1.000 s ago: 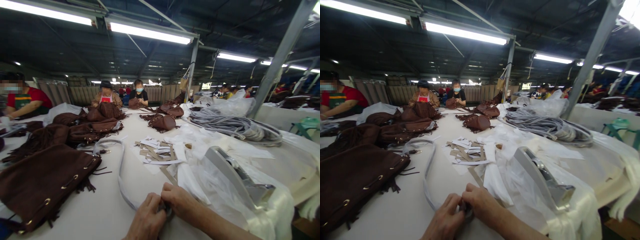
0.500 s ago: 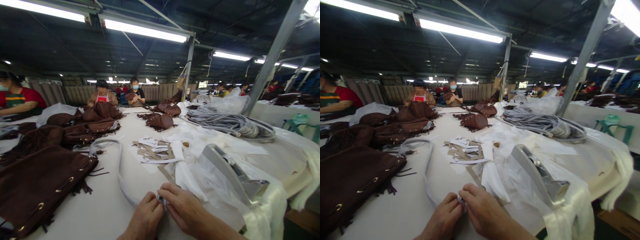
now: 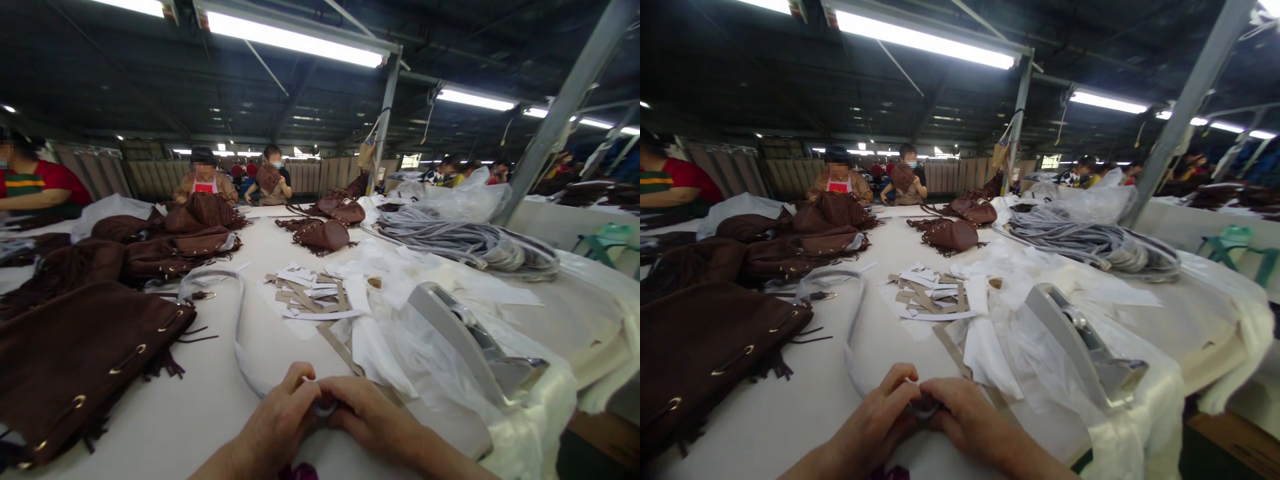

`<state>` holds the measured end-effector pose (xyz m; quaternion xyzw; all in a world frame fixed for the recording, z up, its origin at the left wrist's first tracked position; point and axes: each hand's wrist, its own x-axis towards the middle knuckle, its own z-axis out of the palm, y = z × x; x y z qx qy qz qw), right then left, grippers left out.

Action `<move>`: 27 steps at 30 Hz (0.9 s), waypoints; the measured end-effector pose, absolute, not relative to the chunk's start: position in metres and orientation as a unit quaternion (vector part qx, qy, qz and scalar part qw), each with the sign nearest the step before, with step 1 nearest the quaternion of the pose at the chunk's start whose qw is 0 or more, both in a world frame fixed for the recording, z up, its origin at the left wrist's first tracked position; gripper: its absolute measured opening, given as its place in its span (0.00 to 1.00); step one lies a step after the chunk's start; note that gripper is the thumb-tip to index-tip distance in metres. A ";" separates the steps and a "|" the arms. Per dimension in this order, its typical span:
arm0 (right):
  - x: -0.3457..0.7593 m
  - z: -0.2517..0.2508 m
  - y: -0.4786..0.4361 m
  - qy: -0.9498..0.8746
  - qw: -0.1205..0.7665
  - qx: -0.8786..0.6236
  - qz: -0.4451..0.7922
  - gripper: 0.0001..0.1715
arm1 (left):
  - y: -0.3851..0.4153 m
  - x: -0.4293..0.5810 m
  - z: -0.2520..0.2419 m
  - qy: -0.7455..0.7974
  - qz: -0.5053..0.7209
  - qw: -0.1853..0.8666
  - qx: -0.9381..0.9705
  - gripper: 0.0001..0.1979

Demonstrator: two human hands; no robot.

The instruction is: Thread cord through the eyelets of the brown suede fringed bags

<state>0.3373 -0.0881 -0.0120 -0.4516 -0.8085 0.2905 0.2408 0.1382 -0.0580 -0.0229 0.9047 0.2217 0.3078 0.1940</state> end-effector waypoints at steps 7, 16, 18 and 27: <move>0.353 -0.024 -0.074 -0.845 0.224 -0.387 0.293 0.38 | -0.040 0.134 -0.002 0.211 0.194 0.201 0.937 0.21; 0.341 -0.005 -0.091 -0.848 0.131 -0.475 0.195 0.40 | -0.045 0.150 -0.011 0.279 0.192 0.132 0.932 0.09; 0.335 -0.009 -0.100 -0.824 0.138 -0.520 0.176 0.44 | -0.058 0.159 -0.028 0.331 0.243 0.106 0.905 0.08; 0.342 -0.021 -0.095 -0.813 0.207 -0.475 0.264 0.45 | -0.056 0.144 -0.009 0.204 0.196 0.183 0.941 0.06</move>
